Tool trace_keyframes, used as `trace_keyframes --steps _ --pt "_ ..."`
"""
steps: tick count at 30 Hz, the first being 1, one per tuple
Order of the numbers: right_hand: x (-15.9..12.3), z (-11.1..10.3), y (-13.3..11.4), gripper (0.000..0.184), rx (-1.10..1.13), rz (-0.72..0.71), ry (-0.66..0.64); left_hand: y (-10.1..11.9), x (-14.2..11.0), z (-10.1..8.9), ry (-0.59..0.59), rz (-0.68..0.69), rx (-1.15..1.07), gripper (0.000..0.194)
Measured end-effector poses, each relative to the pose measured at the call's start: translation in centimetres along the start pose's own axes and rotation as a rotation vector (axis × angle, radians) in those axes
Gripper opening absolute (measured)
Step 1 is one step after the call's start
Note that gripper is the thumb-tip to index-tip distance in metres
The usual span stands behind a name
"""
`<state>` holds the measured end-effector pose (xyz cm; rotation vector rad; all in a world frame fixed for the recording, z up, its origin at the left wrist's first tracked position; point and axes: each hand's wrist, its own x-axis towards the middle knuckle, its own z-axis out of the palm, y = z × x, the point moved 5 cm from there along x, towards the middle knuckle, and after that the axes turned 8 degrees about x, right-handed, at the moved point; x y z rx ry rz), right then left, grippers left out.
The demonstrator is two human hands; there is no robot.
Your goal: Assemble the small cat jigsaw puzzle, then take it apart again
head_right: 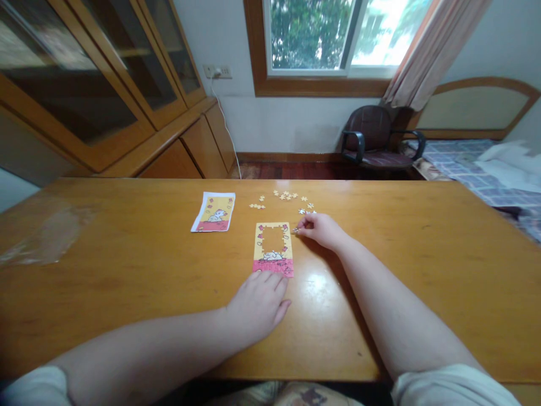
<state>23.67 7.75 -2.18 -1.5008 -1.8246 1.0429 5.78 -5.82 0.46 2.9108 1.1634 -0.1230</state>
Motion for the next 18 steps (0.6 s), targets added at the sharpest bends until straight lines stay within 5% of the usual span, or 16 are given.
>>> trace_keyframes --steps 8,18 --pt "-1.4 3.5 -2.7 0.009 0.043 0.048 -0.260 0.0 0.1 -0.1 -0.001 -0.016 -0.009 0.030" --pt "-1.1 4.0 -3.0 0.005 -0.051 -0.084 -0.161 0.0 0.0 0.2 0.015 -0.012 -0.007 0.030"
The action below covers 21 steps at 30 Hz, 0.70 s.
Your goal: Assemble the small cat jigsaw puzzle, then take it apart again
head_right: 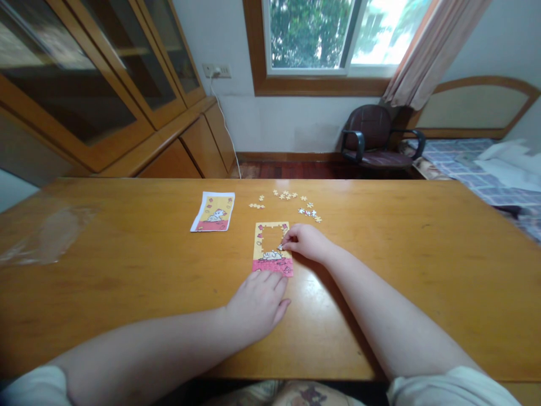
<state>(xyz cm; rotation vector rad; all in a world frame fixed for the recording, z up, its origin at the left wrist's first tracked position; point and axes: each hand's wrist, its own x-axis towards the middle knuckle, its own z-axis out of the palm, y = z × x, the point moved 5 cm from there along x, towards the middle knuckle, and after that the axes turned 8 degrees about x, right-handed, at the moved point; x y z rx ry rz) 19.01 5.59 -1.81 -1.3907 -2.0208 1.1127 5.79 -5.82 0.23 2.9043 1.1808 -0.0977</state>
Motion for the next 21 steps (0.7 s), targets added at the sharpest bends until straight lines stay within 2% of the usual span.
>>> trace_keyframes --steps 11,17,21 --pt "0.22 0.31 -0.47 0.008 -0.101 -0.060 0.073 -0.05 -0.02 0.18 0.008 -0.003 0.012 0.032" --pt "0.28 0.33 -0.16 0.006 -0.071 -0.014 0.104 -0.03 -0.07 0.06 -0.011 0.002 0.013 0.031" --pt "0.18 -0.38 0.20 0.013 -0.022 -0.042 0.131 -0.08 -0.08 -0.19 -0.025 0.004 0.012 0.030"
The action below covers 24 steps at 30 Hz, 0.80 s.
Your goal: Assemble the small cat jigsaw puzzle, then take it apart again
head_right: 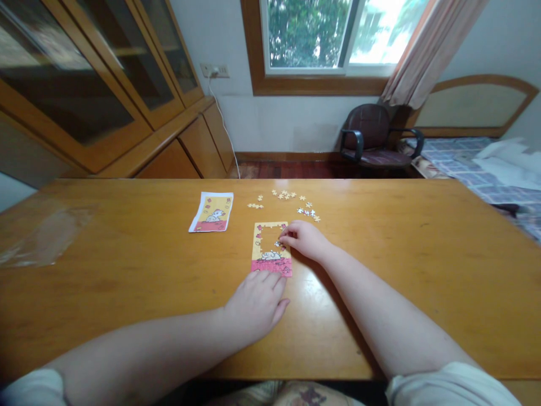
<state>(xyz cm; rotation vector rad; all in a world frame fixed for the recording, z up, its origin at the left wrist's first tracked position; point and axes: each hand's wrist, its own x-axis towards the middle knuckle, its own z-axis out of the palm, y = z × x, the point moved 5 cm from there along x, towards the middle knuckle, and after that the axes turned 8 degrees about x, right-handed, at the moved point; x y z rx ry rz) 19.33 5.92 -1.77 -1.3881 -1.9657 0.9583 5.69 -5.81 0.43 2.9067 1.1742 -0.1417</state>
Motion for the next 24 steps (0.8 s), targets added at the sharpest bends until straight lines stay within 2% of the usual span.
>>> trace_keyframes --steps 3,6,8,11,24 --pt "-0.4 -1.1 -0.3 0.025 -0.045 -0.113 0.005 0.0 0.0 0.0 0.001 0.001 0.001 0.031" --pt "-1.0 -1.5 -1.0 0.039 -0.122 -0.256 -0.094 0.0 0.0 0.1 0.012 -0.001 -0.003 0.030" --pt "-1.3 -1.4 -1.4 0.040 -0.161 -0.306 -0.163 0.0 0.0 0.0 0.013 0.000 -0.008 0.030" --pt "-1.4 -1.0 -1.6 0.037 -0.195 -0.328 -0.206 0.1 0.0 -0.2 0.002 0.003 -0.008 0.029" --pt "-1.2 -0.5 -1.5 0.038 -0.198 -0.295 -0.218 0.0 0.0 0.0 0.006 0.005 0.000 0.031"
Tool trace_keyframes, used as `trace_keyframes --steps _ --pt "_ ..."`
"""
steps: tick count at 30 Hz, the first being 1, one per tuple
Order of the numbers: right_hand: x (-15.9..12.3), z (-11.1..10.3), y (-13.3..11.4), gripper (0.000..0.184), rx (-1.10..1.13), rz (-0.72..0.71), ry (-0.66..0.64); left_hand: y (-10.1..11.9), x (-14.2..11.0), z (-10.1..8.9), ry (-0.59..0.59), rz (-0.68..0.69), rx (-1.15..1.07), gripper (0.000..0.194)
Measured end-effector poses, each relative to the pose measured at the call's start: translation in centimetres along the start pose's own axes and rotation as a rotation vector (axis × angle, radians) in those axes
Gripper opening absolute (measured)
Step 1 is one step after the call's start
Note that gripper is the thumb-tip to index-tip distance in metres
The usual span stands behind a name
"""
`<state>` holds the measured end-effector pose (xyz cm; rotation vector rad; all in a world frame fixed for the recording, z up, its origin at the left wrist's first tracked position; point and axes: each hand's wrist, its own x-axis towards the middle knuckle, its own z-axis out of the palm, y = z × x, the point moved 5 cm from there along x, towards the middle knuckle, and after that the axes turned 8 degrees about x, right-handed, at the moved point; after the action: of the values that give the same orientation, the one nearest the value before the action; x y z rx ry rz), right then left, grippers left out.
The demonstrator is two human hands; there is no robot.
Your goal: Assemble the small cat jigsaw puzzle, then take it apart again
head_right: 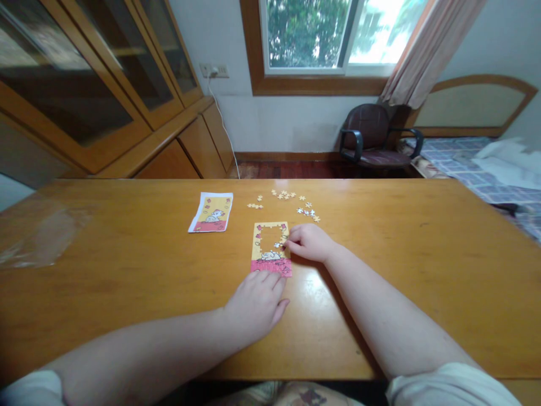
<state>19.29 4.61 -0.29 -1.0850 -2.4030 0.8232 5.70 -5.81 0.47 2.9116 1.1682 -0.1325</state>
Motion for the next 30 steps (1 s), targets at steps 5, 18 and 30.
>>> trace_keyframes --steps 5,18,30 --pt "0.00 0.02 0.01 0.037 0.016 0.001 0.011 -0.03 -0.01 -0.03 0.002 -0.002 0.004 0.030" --pt "0.09 0.06 -0.74 0.033 0.028 -0.032 -0.013 0.03 0.02 -0.10 0.001 -0.002 -0.002 0.031" --pt "0.17 0.27 -0.44 0.035 0.058 0.033 0.002 -0.07 -0.03 0.11 0.000 -0.002 -0.005 0.032"
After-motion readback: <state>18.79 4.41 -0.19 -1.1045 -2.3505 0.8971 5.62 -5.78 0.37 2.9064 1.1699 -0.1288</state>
